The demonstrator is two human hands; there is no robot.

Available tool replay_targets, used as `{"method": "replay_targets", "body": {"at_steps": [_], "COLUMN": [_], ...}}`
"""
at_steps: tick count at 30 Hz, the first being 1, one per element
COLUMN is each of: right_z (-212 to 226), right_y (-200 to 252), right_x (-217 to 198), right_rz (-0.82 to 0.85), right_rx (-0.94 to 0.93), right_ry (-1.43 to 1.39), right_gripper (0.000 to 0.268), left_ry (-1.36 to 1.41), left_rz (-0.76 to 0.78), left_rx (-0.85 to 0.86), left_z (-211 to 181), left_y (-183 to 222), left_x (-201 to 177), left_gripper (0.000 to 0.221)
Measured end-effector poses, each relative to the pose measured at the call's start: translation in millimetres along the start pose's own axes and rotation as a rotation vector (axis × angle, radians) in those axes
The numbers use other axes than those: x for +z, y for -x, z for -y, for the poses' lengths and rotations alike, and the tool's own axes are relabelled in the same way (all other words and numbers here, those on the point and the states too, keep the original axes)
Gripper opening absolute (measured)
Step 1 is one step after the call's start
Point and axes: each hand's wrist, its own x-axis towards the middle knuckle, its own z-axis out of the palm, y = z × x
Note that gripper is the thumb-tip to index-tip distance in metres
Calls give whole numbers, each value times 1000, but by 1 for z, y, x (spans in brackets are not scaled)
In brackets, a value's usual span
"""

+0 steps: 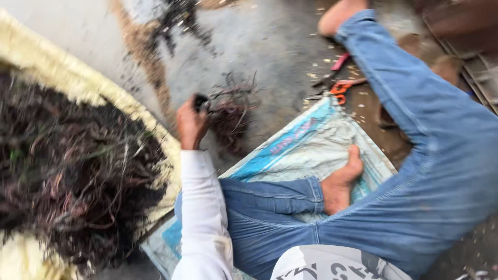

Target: The person sits on the floor and strips insulation from tangled copper wires using scissors and pliers. They pull apart the wire bundles, cut the insulation, and separate the copper strands, placing the processed wires into a pile.

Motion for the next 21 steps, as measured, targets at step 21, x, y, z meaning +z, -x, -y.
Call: {"method": "replay_targets", "body": {"at_steps": [21], "right_z": [140], "right_y": [1], "right_x": [270], "right_rz": [359], "right_rx": [850], "right_ry": [-1258], "right_gripper": [41], "left_ry": [463], "left_rz": [52], "left_rx": [-102], "left_z": [1], "left_y": [-31], "left_x": [-8], "left_gripper": [13]}}
